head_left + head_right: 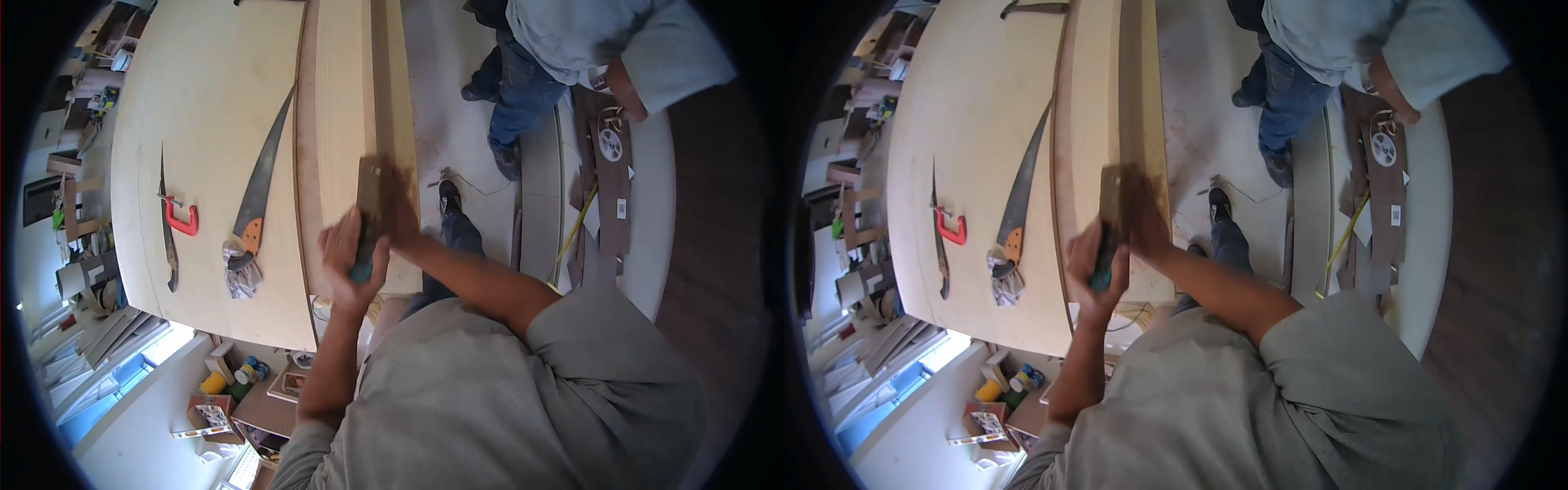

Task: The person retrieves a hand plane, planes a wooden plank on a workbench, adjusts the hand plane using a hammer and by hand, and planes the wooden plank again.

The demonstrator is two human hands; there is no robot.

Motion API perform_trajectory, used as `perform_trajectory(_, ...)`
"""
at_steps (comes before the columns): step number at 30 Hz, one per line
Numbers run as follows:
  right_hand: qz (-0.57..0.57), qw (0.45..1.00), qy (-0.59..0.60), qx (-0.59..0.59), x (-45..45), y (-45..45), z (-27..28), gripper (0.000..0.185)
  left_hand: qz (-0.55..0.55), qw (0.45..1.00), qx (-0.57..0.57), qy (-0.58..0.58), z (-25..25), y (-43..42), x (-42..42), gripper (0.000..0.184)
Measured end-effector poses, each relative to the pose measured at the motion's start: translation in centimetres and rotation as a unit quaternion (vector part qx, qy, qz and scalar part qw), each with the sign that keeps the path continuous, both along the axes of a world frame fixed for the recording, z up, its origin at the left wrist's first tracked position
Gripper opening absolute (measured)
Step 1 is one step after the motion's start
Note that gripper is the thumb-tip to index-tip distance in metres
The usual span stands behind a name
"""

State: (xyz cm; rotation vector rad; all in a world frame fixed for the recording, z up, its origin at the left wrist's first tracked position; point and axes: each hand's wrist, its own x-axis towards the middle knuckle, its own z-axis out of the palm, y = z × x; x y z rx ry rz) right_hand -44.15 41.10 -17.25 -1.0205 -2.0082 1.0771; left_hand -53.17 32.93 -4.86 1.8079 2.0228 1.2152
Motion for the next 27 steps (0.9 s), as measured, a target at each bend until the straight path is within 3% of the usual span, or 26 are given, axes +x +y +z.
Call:
perform_trajectory(2,-0.014,0.999,-0.031,-0.020,-0.7,1.7,-0.1,0.081,0.003,1.000,0.015,0.025,0.0,2.3,-0.2,0.053)
perform_trajectory(3,0.014,0.995,-0.092,0.027,-0.7,2.2,1.1,0.077,0.012,1.000,0.012,0.011,0.0,2.1,-0.3,0.053)
perform_trajectory(6,0.001,0.993,-0.052,0.108,-1.9,3.1,1.6,0.075,0.053,0.998,0.000,-0.030,-0.2,0.9,-0.4,0.054)
perform_trajectory(8,-0.023,0.998,-0.053,0.033,-2.4,3.1,1.3,0.073,0.070,0.995,-0.036,-0.067,0.5,-2.0,0.8,0.056)
perform_trajectory(9,-0.040,0.998,-0.055,-0.008,-2.5,2.9,1.0,0.072,0.058,0.997,-0.002,-0.049,0.1,-3.5,1.2,0.056)
perform_trajectory(11,-0.023,0.993,-0.102,0.061,-2.7,3.2,0.0,0.074,0.061,0.998,-0.006,-0.024,-0.2,-3.3,1.0,0.055)
perform_trajectory(12,-0.010,0.987,-0.131,0.094,-2.3,3.3,-0.5,0.075,0.069,0.998,-0.001,-0.010,-0.9,-1.9,0.7,0.055)
perform_trajectory(13,-0.006,0.995,-0.011,0.102,-1.6,3.4,0.1,0.076,0.054,0.997,0.045,-0.019,-2.0,2.4,-0.7,0.048)
perform_trajectory(14,-0.005,0.992,-0.054,0.110,-1.2,2.9,0.0,0.078,0.033,0.997,-0.003,-0.066,-1.0,7.3,-2.1,0.043)
perform_trajectory(15,-0.003,0.988,-0.094,0.120,-1.4,2.6,0.0,0.079,0.056,0.993,0.033,-0.099,-0.2,12.0,-2.6,0.043)
perform_trajectory(16,-0.003,0.982,-0.131,0.138,-1.9,3.0,0.1,0.081,0.069,0.985,0.081,-0.133,-3.0,16.7,-4.5,0.048)
perform_trajectory(17,-0.033,0.991,-0.062,0.111,-2.3,3.1,0.1,0.087,0.082,0.986,0.084,-0.117,-3.1,20.1,-5.7,0.050)
perform_trajectory(18,-0.038,0.987,-0.073,0.136,-2.2,3.2,0.7,0.086,0.096,0.987,0.078,-0.101,-2.9,21.5,-5.8,0.053)
perform_trajectory(22,-0.024,0.983,-0.087,0.163,-2.3,3.2,0.7,0.075,0.056,0.986,0.019,-0.157,-1.5,12.9,-3.0,0.046)
perform_trajectory(24,-0.022,0.988,-0.047,0.145,-1.9,3.7,0.4,0.066,0.043,0.997,-0.025,-0.063,-1.2,4.1,-0.6,0.053)
perform_trajectory(26,-0.039,0.993,-0.109,-0.034,-2.3,4.3,2.3,0.067,0.027,0.997,-0.062,-0.031,1.1,-0.7,1.3,0.054)
perform_trajectory(27,-0.046,0.998,-0.043,-0.016,-1.8,4.5,1.7,0.068,0.034,0.998,-0.044,-0.029,-0.1,0.5,1.0,0.054)
